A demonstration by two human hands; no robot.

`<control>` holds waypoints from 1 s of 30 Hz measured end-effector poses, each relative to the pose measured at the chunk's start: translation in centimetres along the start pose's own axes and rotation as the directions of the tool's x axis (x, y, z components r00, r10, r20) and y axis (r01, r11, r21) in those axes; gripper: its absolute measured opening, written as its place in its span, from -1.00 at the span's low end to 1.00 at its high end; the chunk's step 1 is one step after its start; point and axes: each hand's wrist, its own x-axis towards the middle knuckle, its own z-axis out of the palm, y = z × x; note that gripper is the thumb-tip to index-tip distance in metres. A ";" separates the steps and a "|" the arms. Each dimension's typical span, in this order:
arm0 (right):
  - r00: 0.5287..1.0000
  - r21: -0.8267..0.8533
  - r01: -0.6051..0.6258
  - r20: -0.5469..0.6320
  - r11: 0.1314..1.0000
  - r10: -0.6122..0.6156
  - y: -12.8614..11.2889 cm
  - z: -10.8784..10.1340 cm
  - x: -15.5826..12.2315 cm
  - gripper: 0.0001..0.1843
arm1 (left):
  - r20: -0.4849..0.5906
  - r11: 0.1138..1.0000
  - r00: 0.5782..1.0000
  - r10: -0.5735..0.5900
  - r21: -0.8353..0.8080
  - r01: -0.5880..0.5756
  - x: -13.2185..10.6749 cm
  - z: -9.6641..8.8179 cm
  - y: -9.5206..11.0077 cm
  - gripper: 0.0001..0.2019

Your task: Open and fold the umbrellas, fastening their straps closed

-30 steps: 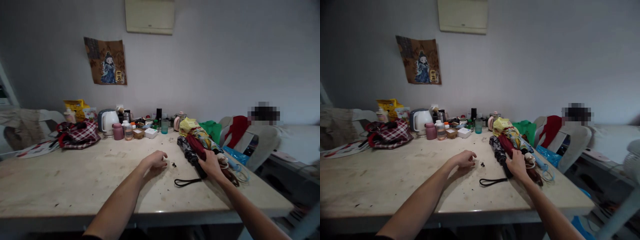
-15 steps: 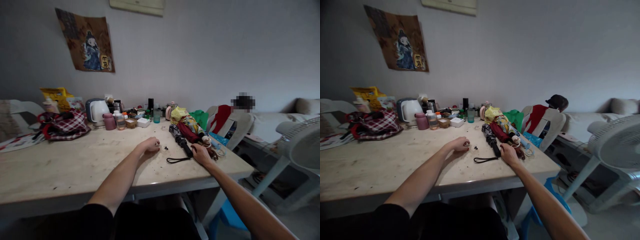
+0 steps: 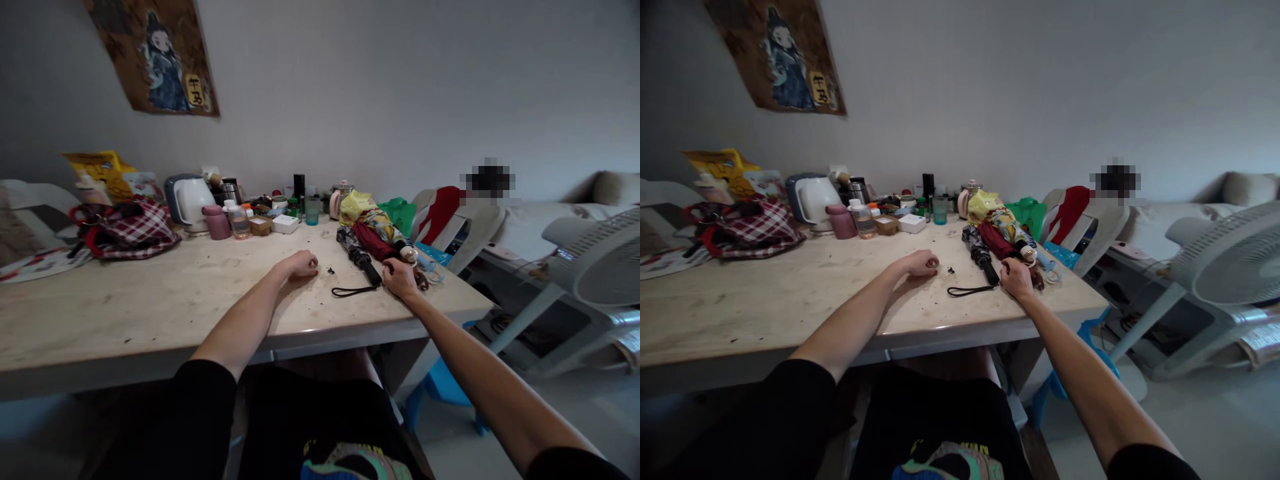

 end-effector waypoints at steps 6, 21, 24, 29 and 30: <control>0.998 0.041 0.044 -0.042 0.998 -0.043 -0.5 -0.4 0.0 -0.67 | -0.022 1.000 1.000 0.011 -0.010 -0.011 -0.1 0.1 -0.2 -0.58; 0.968 -0.159 -0.164 -0.216 0.974 0.128 1.6 -4.8 4.7 -0.54 | -0.048 0.999 0.999 0.014 -0.051 -0.016 -0.2 0.6 0.3 -0.66; 0.917 -0.066 -0.380 0.105 0.922 0.386 3.6 -4.4 7.7 -0.57 | -0.058 0.998 0.998 0.008 -0.056 -0.011 -0.3 0.6 0.4 -0.70; 0.879 0.060 -0.404 0.300 0.913 0.369 5.6 -3.5 9.6 -0.81 | -0.048 0.998 0.999 -0.016 -0.057 0.013 -0.2 0.6 0.7 -0.70; 0.859 0.110 -0.425 0.363 0.899 0.362 5.9 -3.6 9.8 -0.80 | -0.047 0.999 0.999 -0.021 -0.051 0.019 -0.2 0.5 0.9 -0.71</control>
